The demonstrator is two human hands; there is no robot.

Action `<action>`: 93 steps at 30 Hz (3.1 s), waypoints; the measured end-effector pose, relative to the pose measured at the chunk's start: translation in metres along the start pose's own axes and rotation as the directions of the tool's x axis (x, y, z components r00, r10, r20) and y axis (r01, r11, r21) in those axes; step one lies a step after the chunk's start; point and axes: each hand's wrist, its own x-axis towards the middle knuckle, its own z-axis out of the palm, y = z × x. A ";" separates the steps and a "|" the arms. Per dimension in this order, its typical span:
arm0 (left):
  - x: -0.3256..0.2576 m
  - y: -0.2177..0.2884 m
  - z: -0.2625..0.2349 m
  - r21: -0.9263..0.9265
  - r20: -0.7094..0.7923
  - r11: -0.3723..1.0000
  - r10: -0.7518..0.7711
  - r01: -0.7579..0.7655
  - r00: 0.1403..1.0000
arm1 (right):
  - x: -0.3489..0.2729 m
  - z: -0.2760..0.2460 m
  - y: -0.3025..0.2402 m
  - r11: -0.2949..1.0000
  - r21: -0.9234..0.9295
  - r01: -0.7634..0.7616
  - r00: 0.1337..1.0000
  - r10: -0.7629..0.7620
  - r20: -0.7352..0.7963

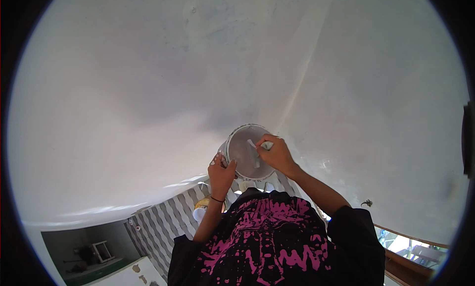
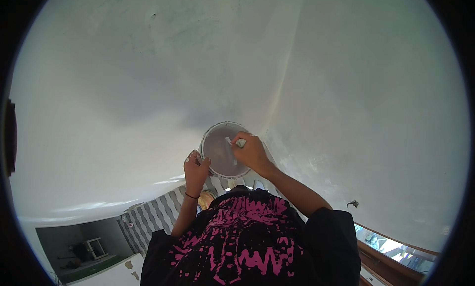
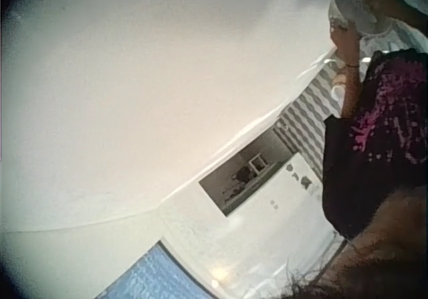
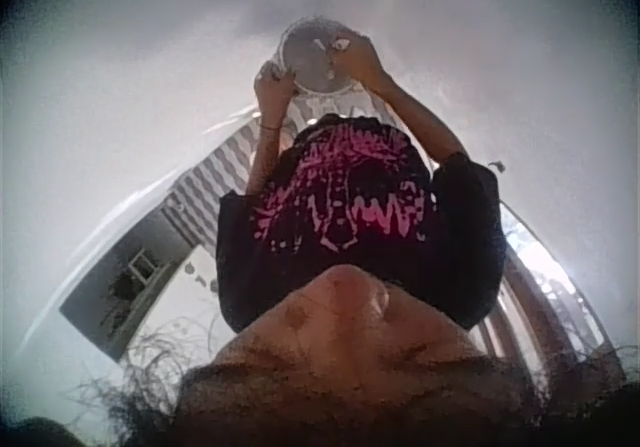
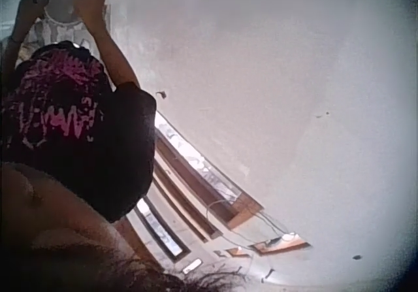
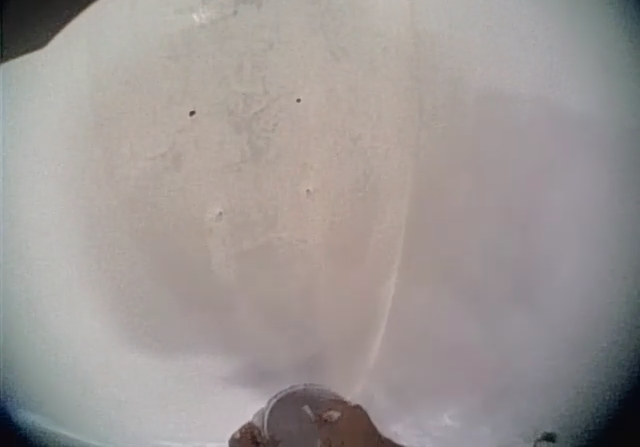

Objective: Painting a ceiling with white paint using a brush.

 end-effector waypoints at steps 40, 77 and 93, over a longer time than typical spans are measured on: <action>-0.004 0.003 -0.003 -0.140 0.022 0.988 0.067 -0.064 0.997 | -0.019 -0.058 -0.047 0.873 0.485 0.048 0.998 -0.027 -0.050; 0.006 -0.034 0.028 -0.042 -0.141 0.951 0.297 -0.306 0.944 | 0.163 -0.314 -0.605 0.025 0.527 0.849 0.503 -0.342 -0.794; 0.012 -0.058 0.037 -0.066 -0.215 0.914 0.378 -0.400 0.900 | 0.162 -0.336 -0.592 0.108 -0.351 0.930 -0.116 -0.821 -0.560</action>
